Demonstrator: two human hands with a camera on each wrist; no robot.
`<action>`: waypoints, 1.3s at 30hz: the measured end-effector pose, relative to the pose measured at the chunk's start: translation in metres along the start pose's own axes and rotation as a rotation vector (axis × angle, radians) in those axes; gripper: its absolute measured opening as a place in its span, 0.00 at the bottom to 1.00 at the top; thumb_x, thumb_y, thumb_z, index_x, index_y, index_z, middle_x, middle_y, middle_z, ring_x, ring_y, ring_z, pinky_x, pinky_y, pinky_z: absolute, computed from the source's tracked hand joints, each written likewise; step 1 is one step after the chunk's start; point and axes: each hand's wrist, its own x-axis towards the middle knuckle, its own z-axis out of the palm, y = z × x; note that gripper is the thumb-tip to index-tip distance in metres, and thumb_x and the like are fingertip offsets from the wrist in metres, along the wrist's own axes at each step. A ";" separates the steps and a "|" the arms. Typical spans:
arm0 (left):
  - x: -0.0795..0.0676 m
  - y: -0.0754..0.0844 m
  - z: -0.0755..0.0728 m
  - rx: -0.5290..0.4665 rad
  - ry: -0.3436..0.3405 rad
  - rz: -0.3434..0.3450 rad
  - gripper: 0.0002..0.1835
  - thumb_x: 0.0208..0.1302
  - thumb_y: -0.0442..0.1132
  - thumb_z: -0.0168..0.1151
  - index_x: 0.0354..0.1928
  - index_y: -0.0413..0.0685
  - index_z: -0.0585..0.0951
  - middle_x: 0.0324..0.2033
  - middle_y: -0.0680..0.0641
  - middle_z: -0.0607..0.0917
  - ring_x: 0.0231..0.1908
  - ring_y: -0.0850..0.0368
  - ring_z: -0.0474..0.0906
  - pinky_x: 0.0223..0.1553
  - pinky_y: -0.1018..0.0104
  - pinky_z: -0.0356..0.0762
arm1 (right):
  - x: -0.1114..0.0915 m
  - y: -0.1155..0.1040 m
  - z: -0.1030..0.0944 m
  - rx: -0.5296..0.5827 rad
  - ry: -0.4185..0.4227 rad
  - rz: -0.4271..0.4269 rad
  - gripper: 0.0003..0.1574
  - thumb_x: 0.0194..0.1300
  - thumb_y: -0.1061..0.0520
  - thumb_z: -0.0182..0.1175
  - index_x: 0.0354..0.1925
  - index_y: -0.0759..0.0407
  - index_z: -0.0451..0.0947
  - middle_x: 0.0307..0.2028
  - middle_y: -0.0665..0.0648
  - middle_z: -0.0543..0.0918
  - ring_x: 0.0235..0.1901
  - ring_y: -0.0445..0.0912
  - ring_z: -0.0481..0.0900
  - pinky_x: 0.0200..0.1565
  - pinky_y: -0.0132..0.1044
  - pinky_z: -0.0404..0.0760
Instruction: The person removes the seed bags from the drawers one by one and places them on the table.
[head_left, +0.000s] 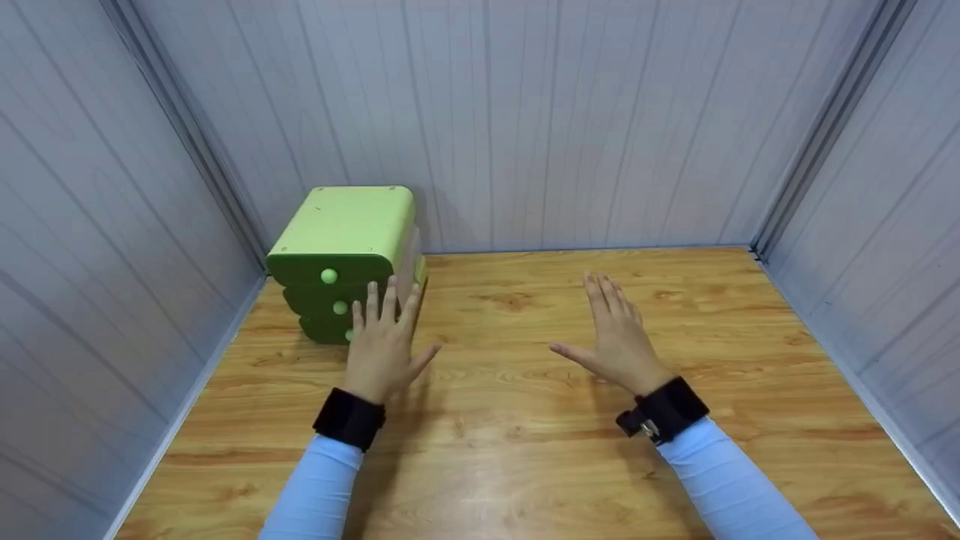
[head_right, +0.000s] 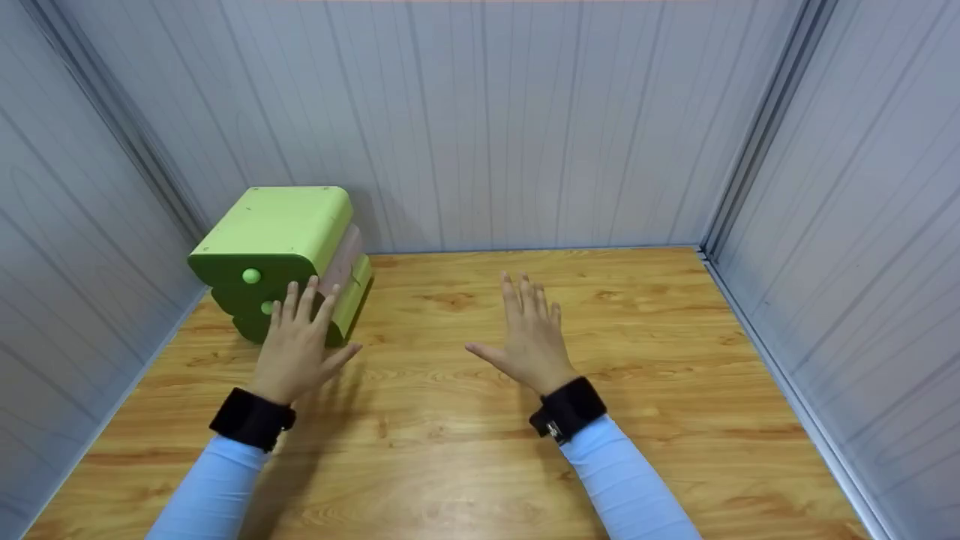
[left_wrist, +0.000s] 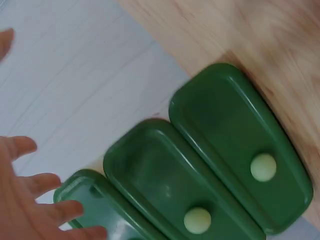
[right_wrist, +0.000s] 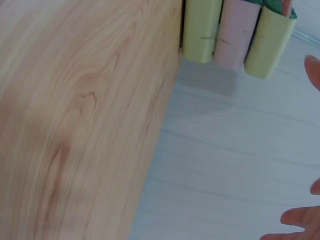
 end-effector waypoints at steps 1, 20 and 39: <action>0.000 -0.003 -0.001 -0.001 0.029 0.014 0.51 0.72 0.65 0.70 0.85 0.46 0.63 0.83 0.28 0.58 0.82 0.21 0.53 0.77 0.22 0.59 | 0.003 -0.003 0.000 0.016 0.012 -0.021 0.77 0.67 0.31 0.74 0.88 0.64 0.41 0.86 0.72 0.48 0.85 0.70 0.46 0.81 0.75 0.50; 0.038 -0.079 -0.055 -0.196 0.262 -0.179 0.35 0.81 0.51 0.61 0.75 0.29 0.71 0.77 0.22 0.63 0.76 0.22 0.62 0.75 0.27 0.67 | 0.055 -0.061 0.014 0.278 -0.068 -0.105 0.73 0.69 0.36 0.75 0.88 0.62 0.42 0.86 0.70 0.52 0.84 0.67 0.54 0.80 0.67 0.62; 0.067 -0.139 -0.074 -0.501 -0.025 -0.535 0.47 0.85 0.58 0.44 0.86 0.29 0.44 0.83 0.22 0.49 0.82 0.23 0.51 0.82 0.31 0.54 | 0.079 -0.125 0.055 0.391 -0.162 -0.081 0.66 0.72 0.40 0.74 0.87 0.63 0.48 0.85 0.68 0.57 0.84 0.64 0.58 0.83 0.58 0.60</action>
